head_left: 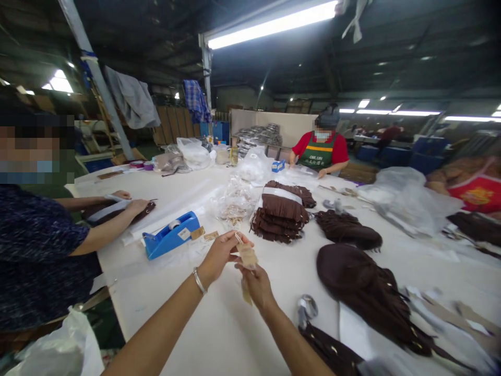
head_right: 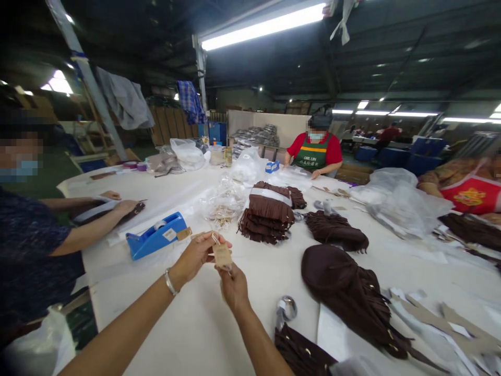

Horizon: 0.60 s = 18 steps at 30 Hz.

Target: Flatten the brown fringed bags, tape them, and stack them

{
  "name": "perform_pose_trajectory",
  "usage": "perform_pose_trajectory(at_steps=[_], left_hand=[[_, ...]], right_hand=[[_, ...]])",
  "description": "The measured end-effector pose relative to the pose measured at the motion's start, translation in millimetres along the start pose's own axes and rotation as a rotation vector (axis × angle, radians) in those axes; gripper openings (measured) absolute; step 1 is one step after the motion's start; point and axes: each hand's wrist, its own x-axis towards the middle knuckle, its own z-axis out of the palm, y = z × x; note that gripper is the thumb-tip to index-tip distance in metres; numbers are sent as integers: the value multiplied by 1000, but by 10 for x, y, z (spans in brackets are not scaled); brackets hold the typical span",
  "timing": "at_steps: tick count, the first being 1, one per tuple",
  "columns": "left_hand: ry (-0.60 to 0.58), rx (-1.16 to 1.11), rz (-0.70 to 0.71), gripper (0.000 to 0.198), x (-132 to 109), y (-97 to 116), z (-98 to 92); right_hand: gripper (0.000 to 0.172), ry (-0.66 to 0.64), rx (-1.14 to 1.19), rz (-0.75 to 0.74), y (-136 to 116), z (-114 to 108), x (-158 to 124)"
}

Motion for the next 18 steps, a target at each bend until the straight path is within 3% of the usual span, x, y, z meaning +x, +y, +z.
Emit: perform_pose_trajectory(at_steps=[4, 7, 12, 18], left_hand=[[162, 128, 7, 36, 165, -187, -257], [252, 196, 23, 36, 156, -347, -325], [214, 275, 72, 39, 171, -448, -296], [159, 580, 230, 21, 176, -465, -213]], right_hand=[[43, -58, 134, 186, 64, -185, -129], [41, -83, 85, 259, 128, -323, -258], [47, -120, 111, 305, 152, -495, -387], [44, -119, 43, 238, -18, -671, -358]])
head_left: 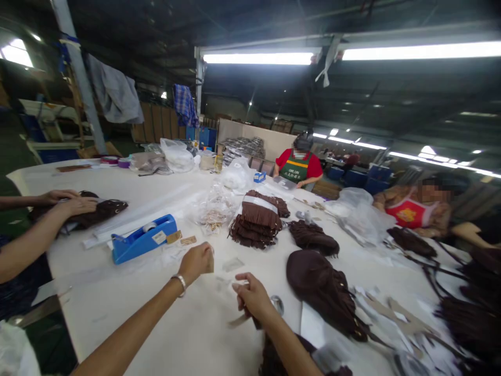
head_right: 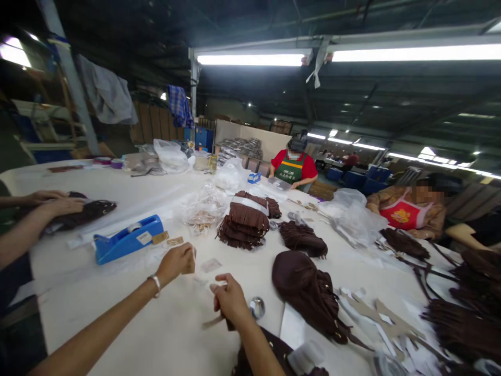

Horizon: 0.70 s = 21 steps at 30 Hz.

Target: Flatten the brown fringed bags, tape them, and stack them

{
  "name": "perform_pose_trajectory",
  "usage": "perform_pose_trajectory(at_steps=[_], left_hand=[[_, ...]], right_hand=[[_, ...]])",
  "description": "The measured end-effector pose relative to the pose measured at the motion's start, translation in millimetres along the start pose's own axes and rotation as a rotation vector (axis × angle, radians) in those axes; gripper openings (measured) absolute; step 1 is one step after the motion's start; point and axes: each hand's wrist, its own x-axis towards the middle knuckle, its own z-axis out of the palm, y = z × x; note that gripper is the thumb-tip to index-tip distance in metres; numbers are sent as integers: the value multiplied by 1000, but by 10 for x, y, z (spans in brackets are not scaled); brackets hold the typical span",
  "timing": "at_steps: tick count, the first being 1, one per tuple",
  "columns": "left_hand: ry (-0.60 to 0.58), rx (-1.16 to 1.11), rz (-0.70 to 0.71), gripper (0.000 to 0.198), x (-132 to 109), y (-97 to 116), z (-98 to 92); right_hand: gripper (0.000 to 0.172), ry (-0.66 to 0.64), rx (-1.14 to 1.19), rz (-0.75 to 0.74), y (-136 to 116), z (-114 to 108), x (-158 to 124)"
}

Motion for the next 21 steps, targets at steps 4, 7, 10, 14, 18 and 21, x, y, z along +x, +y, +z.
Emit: perform_pose_trajectory(at_steps=[4, 7, 10, 14, 18, 21], left_hand=[[-78, 193, 109, 17, -214, 6, 53], [-73, 300, 131, 22, -354, -28, -6], [-67, 378, 131, 23, -450, -98, -122], [-77, 436, 62, 24, -536, -165, -255], [-114, 428, 34, 25, -605, -123, -273], [-183, 385, 62, 22, -629, -120, -202]], right_hand=[[39, 19, -20, -15, -91, -141, 21], [40, 17, -1, -8, -73, -218, -32], [43, 13, 36, 22, -54, -245, -129], [41, -3, 119, 4, -100, -254, -198], [41, -4, 138, -10, -153, -269, -131], [40, -2, 191, -14, -178, -277, -50]])
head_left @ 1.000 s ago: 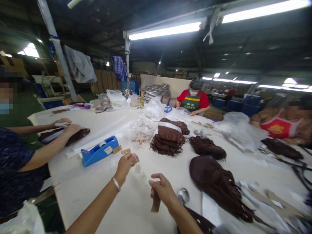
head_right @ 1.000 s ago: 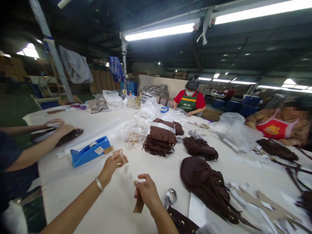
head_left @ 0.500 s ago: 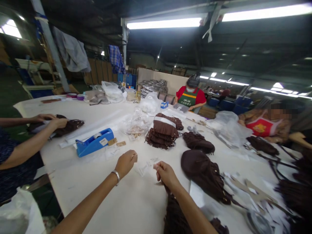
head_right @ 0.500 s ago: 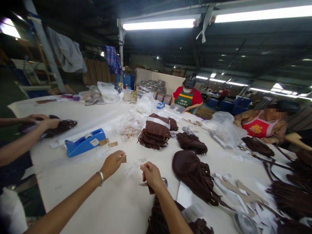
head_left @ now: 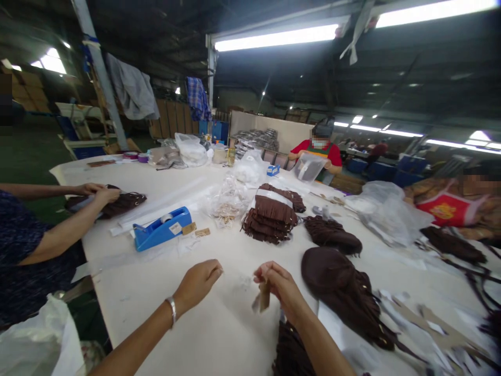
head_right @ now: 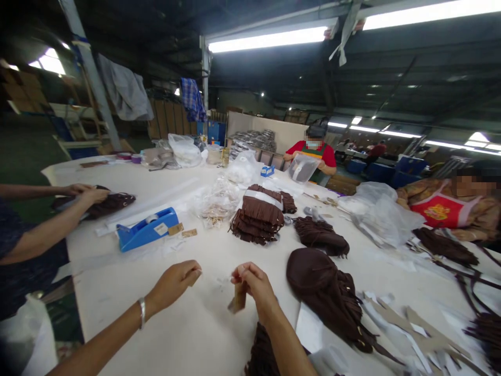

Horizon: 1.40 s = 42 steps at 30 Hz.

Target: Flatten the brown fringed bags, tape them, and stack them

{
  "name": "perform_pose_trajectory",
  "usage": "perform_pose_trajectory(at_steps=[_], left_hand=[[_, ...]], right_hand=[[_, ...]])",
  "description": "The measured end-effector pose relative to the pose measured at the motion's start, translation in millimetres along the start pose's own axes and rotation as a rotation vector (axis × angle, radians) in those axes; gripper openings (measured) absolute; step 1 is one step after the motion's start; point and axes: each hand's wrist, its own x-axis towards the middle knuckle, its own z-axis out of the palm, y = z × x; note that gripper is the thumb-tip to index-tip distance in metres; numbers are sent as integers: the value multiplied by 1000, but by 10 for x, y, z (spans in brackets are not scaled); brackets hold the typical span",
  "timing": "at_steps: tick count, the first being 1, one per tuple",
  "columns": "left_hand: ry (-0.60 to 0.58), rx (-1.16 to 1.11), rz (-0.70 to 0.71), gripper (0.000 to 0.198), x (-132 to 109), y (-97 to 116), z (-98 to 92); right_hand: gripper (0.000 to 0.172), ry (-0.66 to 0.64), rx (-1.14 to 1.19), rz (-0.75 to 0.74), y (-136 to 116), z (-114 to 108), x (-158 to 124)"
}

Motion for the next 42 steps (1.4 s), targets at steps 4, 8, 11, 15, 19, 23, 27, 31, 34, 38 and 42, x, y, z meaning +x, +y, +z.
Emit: perform_pose_trajectory(at_steps=[4, 8, 11, 15, 19, 23, 27, 31, 34, 38, 42], left_hand=[[-42, -35, -30, 22, 3, -98, 128], [-62, -84, -21, 25, -61, -88, 152], [-79, -236, 60, 52, -104, 193, 154], [-153, -690, 102, 35, -110, 629, 292], [-148, -770, 49, 22, -171, 734, 433], [-136, -813, 61, 25, -331, 745, 389], [-155, -909, 81, 33, -495, 895, 368], [-147, -916, 65, 25, -593, 1041, 382], [-80, -860, 43, 24, -609, 1069, 272], [44, -820, -2, 20, -598, 1035, 26], [101, -809, -8, 19, -629, 995, -112]], right_hand=[[38, -55, 102, 28, -51, 17, 11], [33, -109, 186, -1, -83, 61, -58], [31, -124, 205, 7, -93, 118, -104], [30, -195, 199, 10, -204, 182, -226], [33, -210, 234, -3, -370, 145, -433], [36, -203, 266, 6, -391, 89, -620], [34, -261, 283, 11, -369, 158, -761], [31, -287, 280, -10, -426, 243, -881], [33, -285, 267, -11, -406, 229, -954], [38, -255, 175, 48, -218, 190, -1018], [45, -116, 205, 115, -86, 267, -1074]])
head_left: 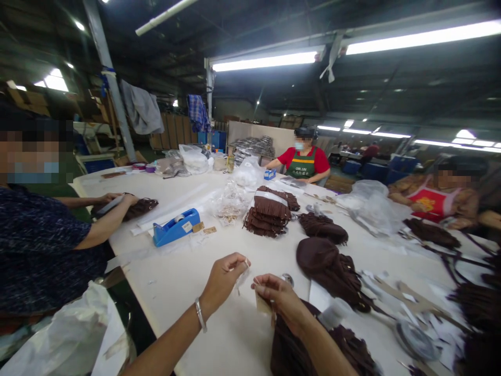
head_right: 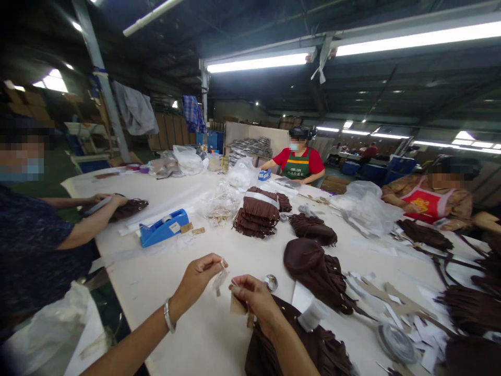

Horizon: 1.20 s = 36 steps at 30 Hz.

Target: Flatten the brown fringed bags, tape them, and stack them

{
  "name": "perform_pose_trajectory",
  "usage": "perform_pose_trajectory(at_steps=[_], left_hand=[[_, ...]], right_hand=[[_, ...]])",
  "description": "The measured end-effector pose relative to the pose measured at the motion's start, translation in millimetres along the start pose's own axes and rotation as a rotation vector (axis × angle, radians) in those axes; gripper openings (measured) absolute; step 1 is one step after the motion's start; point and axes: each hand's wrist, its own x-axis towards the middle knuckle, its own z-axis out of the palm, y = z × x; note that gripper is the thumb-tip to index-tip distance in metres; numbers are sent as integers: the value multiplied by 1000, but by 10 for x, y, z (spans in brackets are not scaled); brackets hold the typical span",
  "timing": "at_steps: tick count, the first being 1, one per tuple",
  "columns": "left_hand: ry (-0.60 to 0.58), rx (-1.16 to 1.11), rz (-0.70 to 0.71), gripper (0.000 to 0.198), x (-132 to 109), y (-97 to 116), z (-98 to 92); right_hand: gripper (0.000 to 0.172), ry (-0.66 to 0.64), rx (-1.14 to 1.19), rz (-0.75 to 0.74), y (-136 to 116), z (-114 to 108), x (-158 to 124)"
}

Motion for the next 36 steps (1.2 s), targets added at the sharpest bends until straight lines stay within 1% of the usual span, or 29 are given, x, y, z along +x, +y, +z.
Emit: perform_pose_trajectory(at_steps=[2, 4, 7, 10, 12, 14, 16, 19, 22, 24, 26, 28, 29, 31, 33, 35, 36], left_hand=[[20, 0, -11, 19, -24, 0, -39], [52, -13, -24, 19, -53, 1, -79], [57, -60, -36, 19, -100, 30, -147], [51, -115, -45, 22, -122, 69, -210], [65, -133, -47, 22, -113, 79, -248], [92, -122, -48, 21, -91, 73, -279], [111, -81, -48, 19, -74, 56, -294], [93, 0, -53, 21, -77, 34, -286], [59, 61, -65, 24, -101, 42, -275], [48, 84, -69, 25, -113, 71, -291], [45, 100, -73, 27, -120, 113, -331], [52, 119, -79, 28, -127, 158, -381], [56, 129, -82, 28, -128, 177, -404], [66, 150, -84, 28, -116, 205, -442], [74, 169, -78, 29, -66, 214, -466], [83, 190, -65, 30, 51, 203, -482], [89, 204, -58, 30, 142, 191, -489]], right_hand=[[49, 28, 122, -66, 16, 66, -30], [50, 33, 172, -123, 20, 121, -61], [54, 29, 100, -147, 53, 135, -85], [64, 18, 18, -184, 118, 70, -73], [66, 40, -48, -230, 160, 14, -57], [63, 72, -133, -262, 190, -28, -51], [57, 68, -181, -270, 204, -43, -60], [48, -12, -116, -251, 185, -21, -95], [45, -7, -99, -220, 123, 8, -128], [46, 9, -177, -193, 76, 13, -143], [47, -8, -258, -164, 48, 1, -150], [45, -24, -342, -145, 54, -28, -139], [43, -8, -431, -156, 71, -50, -125], [36, 80, -681, -220, 126, -108, -88], [28, 204, -912, -295, 193, -182, -55], [22, 286, -1036, -324, 249, -260, -43], [20, 296, -1068, -321, 269, -296, -46]])
